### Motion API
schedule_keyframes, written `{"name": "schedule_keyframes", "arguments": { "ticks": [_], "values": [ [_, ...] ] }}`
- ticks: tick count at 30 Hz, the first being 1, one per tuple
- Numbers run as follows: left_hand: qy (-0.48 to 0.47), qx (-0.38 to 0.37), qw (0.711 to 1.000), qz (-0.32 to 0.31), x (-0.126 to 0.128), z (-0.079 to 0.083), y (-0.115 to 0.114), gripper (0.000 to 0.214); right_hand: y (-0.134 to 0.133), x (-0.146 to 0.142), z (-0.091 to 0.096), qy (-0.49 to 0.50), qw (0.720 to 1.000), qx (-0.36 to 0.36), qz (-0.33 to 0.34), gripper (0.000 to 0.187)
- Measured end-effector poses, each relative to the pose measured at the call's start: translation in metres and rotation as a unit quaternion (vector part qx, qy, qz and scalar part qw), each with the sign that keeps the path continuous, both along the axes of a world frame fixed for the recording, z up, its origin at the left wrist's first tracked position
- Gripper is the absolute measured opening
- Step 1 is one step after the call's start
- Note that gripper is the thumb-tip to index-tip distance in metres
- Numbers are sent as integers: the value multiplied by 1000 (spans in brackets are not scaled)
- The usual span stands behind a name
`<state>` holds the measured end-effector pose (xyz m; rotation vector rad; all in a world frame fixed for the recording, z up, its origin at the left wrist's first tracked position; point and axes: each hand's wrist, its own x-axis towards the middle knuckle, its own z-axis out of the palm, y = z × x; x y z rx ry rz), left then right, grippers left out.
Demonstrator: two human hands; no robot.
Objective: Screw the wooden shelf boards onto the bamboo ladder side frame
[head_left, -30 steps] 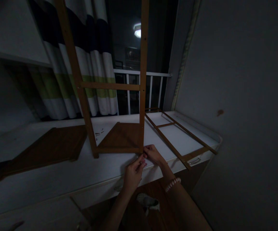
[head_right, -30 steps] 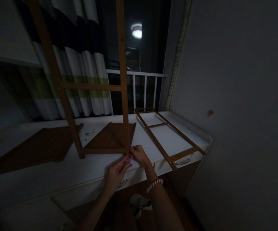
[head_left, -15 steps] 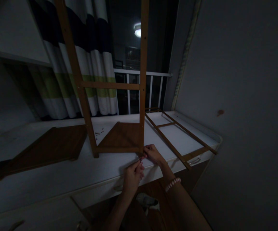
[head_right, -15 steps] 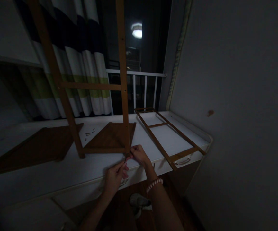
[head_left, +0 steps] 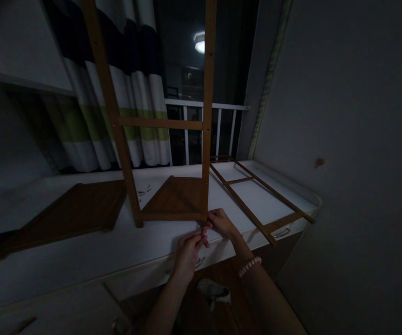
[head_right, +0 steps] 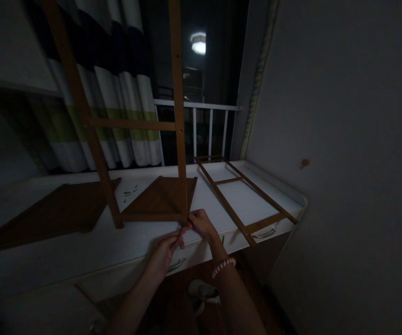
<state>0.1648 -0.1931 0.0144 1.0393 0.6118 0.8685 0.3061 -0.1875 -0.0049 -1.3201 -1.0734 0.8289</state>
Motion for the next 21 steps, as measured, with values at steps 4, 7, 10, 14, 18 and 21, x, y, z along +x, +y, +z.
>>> {"name": "schedule_keyframes", "arguments": {
  "ticks": [4, 7, 10, 14, 18, 21],
  "values": [
    [29, 51, 998, -7, 0, 0, 4, 19, 1, 1, 0, 10, 1000, -1, 4, 31],
    [112, 130, 985, -1, -1, -4, 8, 25, 2, 2, -2, 8, 1000, -6, -8, 32],
    [227, 279, 932, 48, -2, -4, 9, 29, 2, 1, -3, 24, 1000, -6, -6, 32],
    [356, 482, 793, 107, -1, -1, 1, 34, 3, 0, -2, 55, 998, 8, 16, 31],
    [359, 515, 769, 125, -2, -7, 0, 33, 3, 1, -4, 38, 999, 7, 9, 31],
    [311, 509, 794, 115, -4, -14, 5, 25, 3, 2, -4, 27, 1000, 0, 7, 31]
  ]
}}
